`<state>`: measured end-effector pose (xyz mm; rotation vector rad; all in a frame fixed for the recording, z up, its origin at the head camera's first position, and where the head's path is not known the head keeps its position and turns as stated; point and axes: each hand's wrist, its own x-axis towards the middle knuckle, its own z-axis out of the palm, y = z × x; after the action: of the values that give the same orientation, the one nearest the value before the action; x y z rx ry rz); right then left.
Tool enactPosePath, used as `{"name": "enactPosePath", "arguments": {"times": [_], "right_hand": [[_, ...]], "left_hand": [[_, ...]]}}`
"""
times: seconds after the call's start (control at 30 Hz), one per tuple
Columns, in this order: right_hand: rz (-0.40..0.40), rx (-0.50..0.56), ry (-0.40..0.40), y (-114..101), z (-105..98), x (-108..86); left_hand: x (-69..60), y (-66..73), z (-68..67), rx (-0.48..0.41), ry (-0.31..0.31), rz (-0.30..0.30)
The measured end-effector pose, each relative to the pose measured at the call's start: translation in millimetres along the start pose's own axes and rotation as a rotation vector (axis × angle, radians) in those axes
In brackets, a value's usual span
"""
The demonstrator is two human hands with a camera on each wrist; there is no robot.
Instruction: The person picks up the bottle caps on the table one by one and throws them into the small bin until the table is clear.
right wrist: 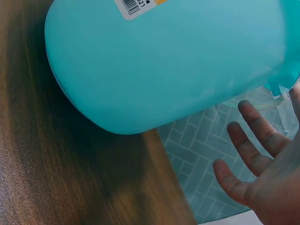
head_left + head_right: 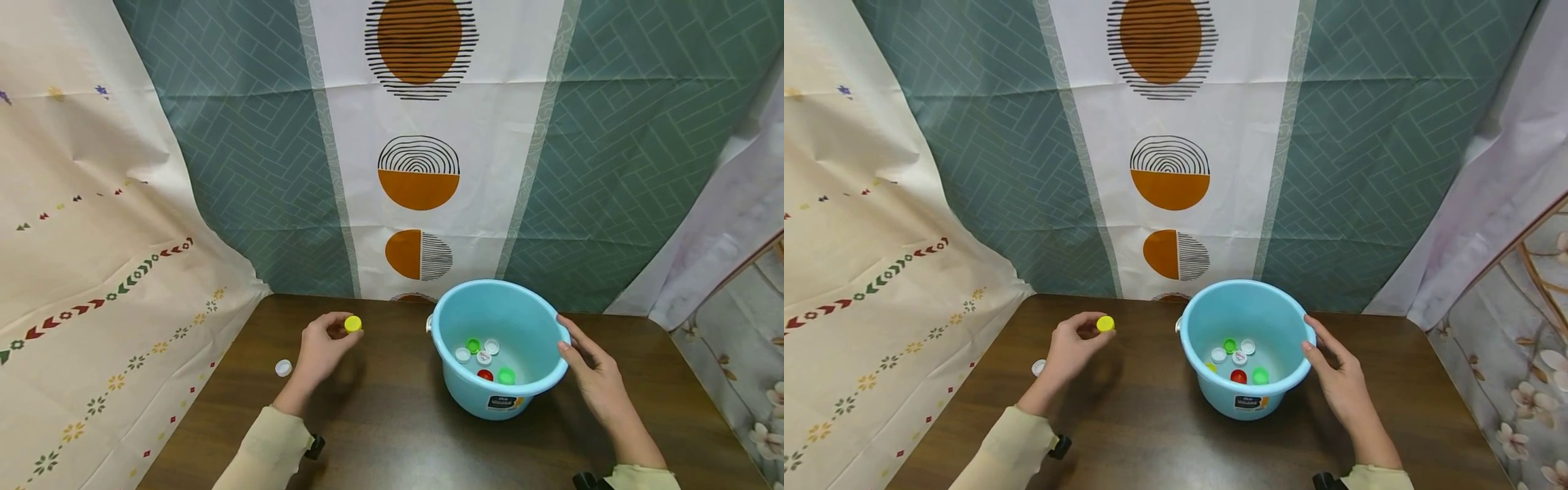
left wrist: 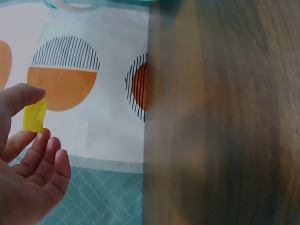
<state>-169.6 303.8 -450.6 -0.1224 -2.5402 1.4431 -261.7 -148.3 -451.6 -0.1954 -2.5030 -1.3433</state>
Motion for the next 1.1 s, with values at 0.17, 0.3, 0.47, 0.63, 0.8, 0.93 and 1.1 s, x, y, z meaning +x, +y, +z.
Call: {"name": "enactPosePath", "arguments": {"times": [0.17,0.3,0.47,0.63,0.8,0.93,1.1], "right_hand": [[0.000,0.000,0.009,0,0,0.3],[-0.008,0.001,0.016,0,-1,0.8],[-0.010,-0.008,0.008,0,0,1.3],[-0.025,0.001,0.005,-1,0,0.5],[-0.033,0.002,0.006,-1,0,0.0],[-0.033,0.002,0.004,-1,0,-0.3],[-0.018,-0.008,0.000,-1,0,-0.1]], "left_hand": [[2.4,12.0,3.6,-0.038,0.054,0.025],[4.5,22.5,8.0,-0.082,0.080,0.030],[8.2,30.9,14.5,-0.142,0.097,0.034],[11.3,42.2,18.0,-0.183,0.092,0.035],[16.2,52.8,22.3,-0.208,0.088,0.022],[19.3,61.6,27.8,-0.232,0.100,0.037],[21.0,75.9,34.5,-0.259,0.090,0.081]]}}
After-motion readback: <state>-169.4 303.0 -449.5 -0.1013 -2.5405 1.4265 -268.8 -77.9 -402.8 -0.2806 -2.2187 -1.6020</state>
